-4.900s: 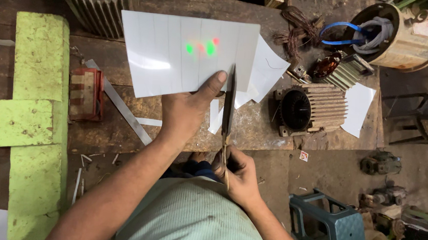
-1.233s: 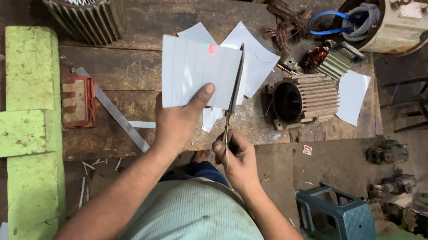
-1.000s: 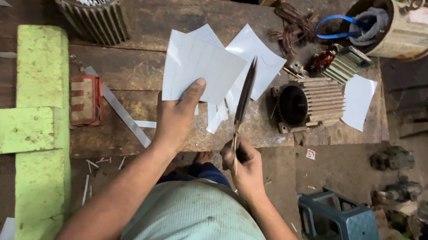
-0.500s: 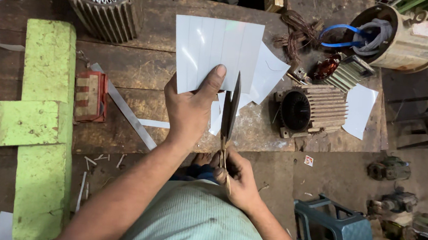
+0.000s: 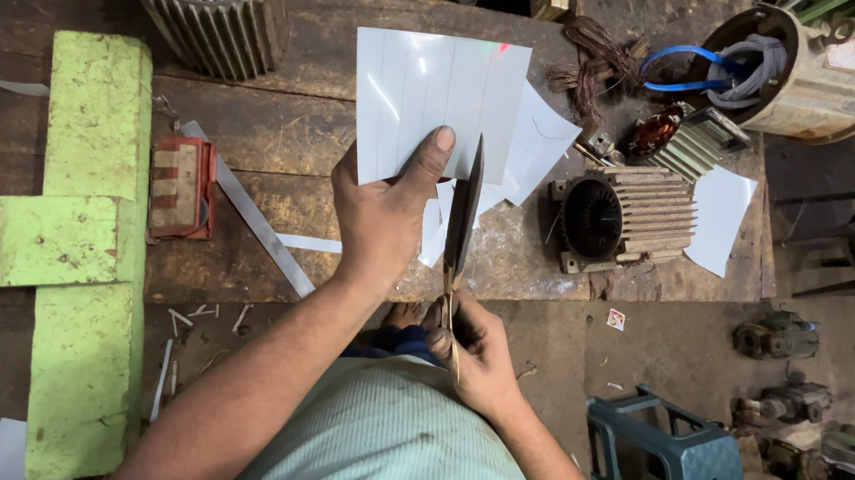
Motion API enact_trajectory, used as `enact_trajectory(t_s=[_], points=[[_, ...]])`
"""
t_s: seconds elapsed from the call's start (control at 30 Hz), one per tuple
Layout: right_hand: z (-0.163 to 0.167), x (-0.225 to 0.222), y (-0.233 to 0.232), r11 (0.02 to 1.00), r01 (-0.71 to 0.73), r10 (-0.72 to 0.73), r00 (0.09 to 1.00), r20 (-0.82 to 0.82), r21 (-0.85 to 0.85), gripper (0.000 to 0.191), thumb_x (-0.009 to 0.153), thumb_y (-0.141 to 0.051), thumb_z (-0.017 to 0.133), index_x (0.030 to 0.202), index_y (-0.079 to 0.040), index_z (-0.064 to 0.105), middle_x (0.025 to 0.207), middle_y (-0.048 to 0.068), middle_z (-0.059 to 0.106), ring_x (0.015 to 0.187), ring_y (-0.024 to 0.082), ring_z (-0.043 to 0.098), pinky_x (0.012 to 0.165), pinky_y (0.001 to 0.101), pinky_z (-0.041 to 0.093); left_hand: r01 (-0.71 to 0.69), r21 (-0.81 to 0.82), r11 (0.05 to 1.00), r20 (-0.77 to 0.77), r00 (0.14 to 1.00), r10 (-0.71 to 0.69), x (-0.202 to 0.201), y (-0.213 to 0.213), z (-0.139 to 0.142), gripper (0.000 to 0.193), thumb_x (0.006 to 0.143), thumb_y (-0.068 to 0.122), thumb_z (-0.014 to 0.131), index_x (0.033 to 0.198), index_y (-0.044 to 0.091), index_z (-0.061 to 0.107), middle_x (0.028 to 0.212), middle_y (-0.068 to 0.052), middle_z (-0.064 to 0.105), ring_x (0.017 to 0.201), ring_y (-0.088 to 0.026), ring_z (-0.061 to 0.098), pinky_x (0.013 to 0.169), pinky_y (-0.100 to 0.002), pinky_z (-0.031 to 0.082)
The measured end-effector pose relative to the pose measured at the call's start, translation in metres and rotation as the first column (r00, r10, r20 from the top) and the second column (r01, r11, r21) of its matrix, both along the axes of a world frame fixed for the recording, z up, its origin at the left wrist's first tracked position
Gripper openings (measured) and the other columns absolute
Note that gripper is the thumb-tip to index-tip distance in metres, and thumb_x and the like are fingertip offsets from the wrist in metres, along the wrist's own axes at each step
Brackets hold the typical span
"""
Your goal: The person lays a white plastic sheet on a workbench, marks straight lines across it using a steel ruler and a marker, then cuts the sheet into strips along the marked lines with scissors, working through the sheet piece by piece.
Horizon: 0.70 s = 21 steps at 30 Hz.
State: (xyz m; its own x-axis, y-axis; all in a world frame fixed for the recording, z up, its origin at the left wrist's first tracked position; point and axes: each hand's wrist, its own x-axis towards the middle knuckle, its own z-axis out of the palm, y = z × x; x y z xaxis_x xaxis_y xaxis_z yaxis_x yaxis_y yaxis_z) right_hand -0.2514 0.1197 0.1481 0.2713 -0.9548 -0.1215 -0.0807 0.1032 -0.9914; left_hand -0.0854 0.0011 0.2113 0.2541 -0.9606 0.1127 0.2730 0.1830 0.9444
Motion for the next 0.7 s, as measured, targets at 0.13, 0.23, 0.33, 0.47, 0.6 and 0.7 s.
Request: enact_trajectory(t_s=[0.13,0.23,0.33,0.47,0.6,0.7], points=[[-0.0013,0.0001,0.0007,1.0,-0.004,0.005,1.0,0.015,-0.006,0.048,0.093,-0.048,0.076,0.1,-0.002,0.063,0.084,-0.001,0.059,0.077,0.008,0.052,0.07,0.0244,0.044,-0.007,0.046,0.999,-0.017,1.0,0.008,-0.0015,0.0005,-0.0003,0.035,0.096,0.035,0.076,0.103,0.001,0.073,0.085,-0.004,0.073,0.074,-0.009,0.069,0.062,-0.026,0.056],[-0.0017,-0.0007,0.0015,0.999,-0.008,0.009,1.0,0.024,-0.032,0.046,0.094,-0.046,0.076,0.1,-0.002,0.062,0.085,-0.001,0.058,0.077,0.008,0.051,0.07,0.0242,0.044,-0.012,0.031,0.999,0.009,1.0,0.011,-0.0016,0.0005,-0.0004,0.034,0.097,0.035,0.075,0.102,0.001,0.073,0.083,-0.003,0.072,0.073,-0.009,0.068,0.062,-0.026,0.055],[-0.0024,-0.0003,0.0027,0.999,-0.004,0.005,1.0,0.026,-0.05,0.043,0.095,-0.043,0.075,0.099,-0.003,0.062,0.085,-0.002,0.058,0.077,0.008,0.051,0.07,0.0244,0.044,-0.011,0.015,1.0,0.015,1.0,0.011,-0.0013,0.0011,-0.0001,0.034,0.098,0.035,0.074,0.102,0.001,0.072,0.084,-0.002,0.072,0.074,-0.008,0.068,0.062,-0.026,0.055],[-0.0048,0.0018,0.0034,0.998,0.043,-0.045,0.998,-0.047,-0.038,0.041,0.095,-0.041,0.076,0.096,-0.003,0.063,0.08,-0.002,0.059,0.073,0.007,0.05,0.065,0.0242,0.044,-0.006,0.037,0.999,0.013,1.0,0.006,-0.0013,0.0005,0.0008,0.032,0.097,0.033,0.075,0.101,0.001,0.072,0.082,-0.003,0.071,0.071,-0.008,0.067,0.06,-0.026,0.053],[-0.0051,0.0023,0.0027,0.998,0.065,-0.065,0.997,-0.05,-0.016,0.04,0.096,-0.039,0.078,0.092,-0.002,0.062,0.078,-0.002,0.059,0.072,0.007,0.049,0.064,0.0245,0.043,-0.022,0.001,1.0,-0.019,1.0,0.022,-0.0012,-0.0008,0.0012,0.032,0.096,0.033,0.075,0.103,0.002,0.071,0.086,-0.002,0.072,0.074,-0.008,0.068,0.063,-0.025,0.055],[-0.0017,0.001,0.0019,0.999,0.045,-0.045,0.999,0.011,-0.021,0.039,0.094,-0.039,0.077,0.095,-0.002,0.063,0.082,-0.002,0.059,0.073,0.008,0.05,0.065,0.0244,0.043,-0.02,-0.02,1.0,0.023,1.0,0.021,0.0002,0.0002,0.0009,0.032,0.099,0.032,0.075,0.1,0.001,0.071,0.083,-0.002,0.071,0.074,-0.009,0.066,0.064,-0.026,0.053]])
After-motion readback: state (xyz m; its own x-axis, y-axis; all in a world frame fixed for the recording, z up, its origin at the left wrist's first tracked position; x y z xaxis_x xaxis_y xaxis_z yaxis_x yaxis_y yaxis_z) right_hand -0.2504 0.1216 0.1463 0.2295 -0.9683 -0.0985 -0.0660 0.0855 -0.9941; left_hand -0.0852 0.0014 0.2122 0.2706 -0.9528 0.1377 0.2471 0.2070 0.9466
